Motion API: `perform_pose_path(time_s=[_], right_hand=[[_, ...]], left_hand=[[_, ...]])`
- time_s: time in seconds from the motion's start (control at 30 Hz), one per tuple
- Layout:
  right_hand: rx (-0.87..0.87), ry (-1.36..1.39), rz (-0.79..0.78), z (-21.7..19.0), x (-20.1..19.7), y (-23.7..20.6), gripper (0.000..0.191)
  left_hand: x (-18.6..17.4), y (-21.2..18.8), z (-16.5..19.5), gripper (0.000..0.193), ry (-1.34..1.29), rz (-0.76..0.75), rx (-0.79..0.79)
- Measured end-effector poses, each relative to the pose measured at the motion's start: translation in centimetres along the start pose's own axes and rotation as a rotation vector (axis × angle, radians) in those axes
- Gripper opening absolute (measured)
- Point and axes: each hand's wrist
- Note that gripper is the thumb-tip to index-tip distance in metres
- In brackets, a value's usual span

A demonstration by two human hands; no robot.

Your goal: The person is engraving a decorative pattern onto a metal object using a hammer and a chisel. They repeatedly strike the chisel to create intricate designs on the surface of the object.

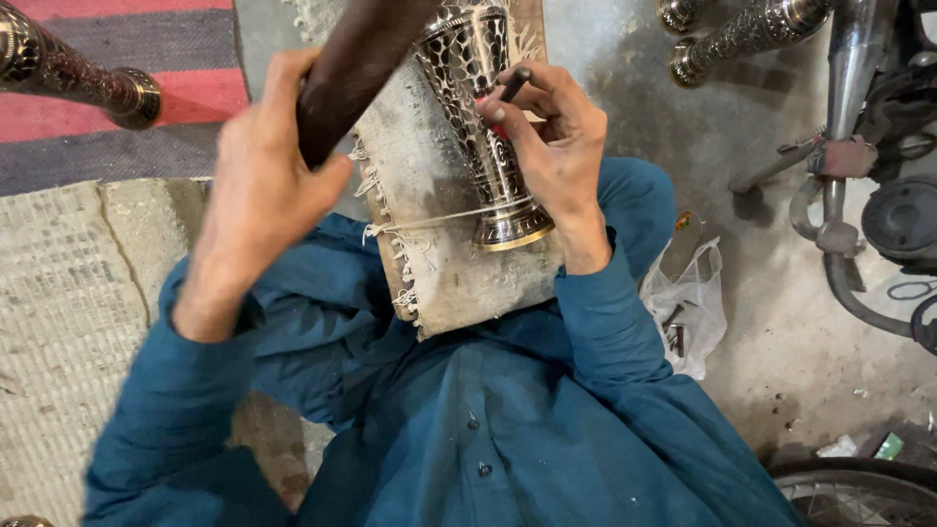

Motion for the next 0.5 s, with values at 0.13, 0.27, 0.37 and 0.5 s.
perform_pose_path(time_s=[0.13,0.27,0.37,0.5], right_hand=[[0.006,-0.019,0.03,0.0,0.3,-0.1,0.024],[-0.083,-0.117,0.039,0.2,0.3,0.1,0.025],[-0.007,-0.069,0.054,0.0,0.4,-0.2,0.025],[-0.012,-0.118,0.058,-0.2,0.6,-0.3,0.027]], left_hand=[[-3.4,0.6,2.7,0.064,0.266,0.044,0.191],[-5.3,1.1,4.7,0.071,0.518,0.039,0.21],[-5.8,1.5,5.5,0.061,0.699,0.096,0.255],[-6.0,2.1,5.8,0.057,0.686,0.133,0.39]])
Point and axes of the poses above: each hand's wrist, its own y-axis towards the middle knuckle, its own x-axis out of the palm, z = x × y, and after that the axes turned 12 degrees about -z, right-handed
